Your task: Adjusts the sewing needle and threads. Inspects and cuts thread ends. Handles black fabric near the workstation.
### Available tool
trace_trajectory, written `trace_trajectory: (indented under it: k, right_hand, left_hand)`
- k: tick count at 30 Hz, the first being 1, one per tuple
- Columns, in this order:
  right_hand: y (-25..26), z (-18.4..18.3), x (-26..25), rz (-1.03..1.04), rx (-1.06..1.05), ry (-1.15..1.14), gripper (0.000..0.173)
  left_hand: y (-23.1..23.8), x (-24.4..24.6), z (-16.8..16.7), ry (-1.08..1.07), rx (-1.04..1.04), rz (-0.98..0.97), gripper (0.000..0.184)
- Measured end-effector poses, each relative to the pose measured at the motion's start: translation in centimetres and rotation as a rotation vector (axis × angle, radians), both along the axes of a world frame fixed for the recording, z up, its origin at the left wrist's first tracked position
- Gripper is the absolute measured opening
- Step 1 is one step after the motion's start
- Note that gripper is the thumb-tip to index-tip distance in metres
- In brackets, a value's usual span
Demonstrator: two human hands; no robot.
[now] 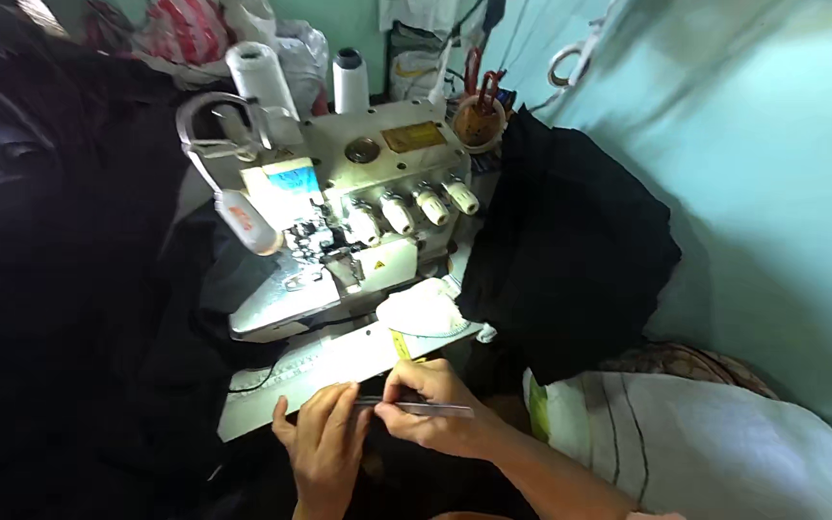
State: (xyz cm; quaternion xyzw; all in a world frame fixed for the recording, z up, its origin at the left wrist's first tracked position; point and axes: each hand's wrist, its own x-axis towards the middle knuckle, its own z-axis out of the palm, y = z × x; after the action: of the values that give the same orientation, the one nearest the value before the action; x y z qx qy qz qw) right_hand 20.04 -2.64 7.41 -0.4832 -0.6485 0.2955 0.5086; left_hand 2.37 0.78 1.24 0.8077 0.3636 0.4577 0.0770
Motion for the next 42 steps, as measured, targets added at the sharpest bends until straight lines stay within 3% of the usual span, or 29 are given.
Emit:
trace_trajectory:
  k: [5, 8, 10, 13, 17, 22, 26, 29, 31, 34, 36, 38, 40, 42]
  right_hand:
    - [-1.4, -1.5, 0.4, 0.027, 0.104, -0.154, 0.005]
    - [-0.8, -1.7, 2.9, -0.316, 0.147, -0.477, 0.005]
    - [0.2, -2.3, 4.2, -0.548, 0.065, -0.68, 0.011]
    - [1.5, -3.7, 4.7, -0.667, -0.089, -0.806, 0.018]
    - [2.2, -4.5, 3.8, -0.687, -0.178, -0.868, 0.016]
    - [2.1, -3.5, 3.9, -0.688, -0.421, -0.86, 0.022]
    - [2.4, -2.6, 4.9, -0.59, -0.547, -0.72, 0.041]
    - [1.8, -2.6, 5.2, -0.637, -0.332, -0.669, 0.041]
    - [1.6, -2.3, 4.7, -0.685, -0.112, -0.666, 0.031]
    - [2.6, -1.2, 4.6, -0.684, 0.103, -0.57, 0.026]
    - [3.8, -0.5, 4.4, -0.595, 0.093, -0.471, 0.048]
    - [5.3, 1.0, 3.3, -0.499, 0.049, -0.433, 0.069]
    - [7.2, 2.5, 1.1, -0.438, 0.096, -0.462, 0.052]
    - [9.1, 3.1, -1.2, -0.417, 0.158, -0.519, 0.031]
  left_hand:
    - [-1.5, -1.6, -1.8, 0.185, -0.12, -0.017, 0.023]
    - [-2.0, -2.5, -1.7, 0.397, -0.319, -0.08, 0.036]
    - [-2.0, -2.6, -1.4, 0.372, -0.356, -0.117, 0.035]
    - [-1.6, -1.4, 0.2, 0.276, -0.466, -0.27, 0.051]
    - [-0.9, 2.9, 0.8, -0.034, -0.508, -0.376, 0.028]
    - [-0.4, 7.9, -0.1, -0.196, -0.69, -0.431, 0.023]
    - [1.7, 10.7, -0.5, -0.21, -0.604, -0.444, 0.013]
    - [4.4, 12.5, -0.4, -0.04, -0.53, -0.466, 0.011]
    - [5.2, 12.6, 1.2, 0.142, -0.53, -0.45, 0.014]
    - [5.1, 10.1, 5.3, 0.106, -0.283, -0.315, 0.009]
    - [6.5, 6.9, 7.9, 0.054, -0.08, -0.069, 0.01]
    - [9.2, 3.2, 10.2, 0.093, -0.031, 0.137, 0.016]
    - [12.4, 0.1, 11.0, 0.203, -0.078, 0.237, 0.031]
    - [14.2, -1.7, 10.2, 0.256, -0.113, 0.253, 0.019]
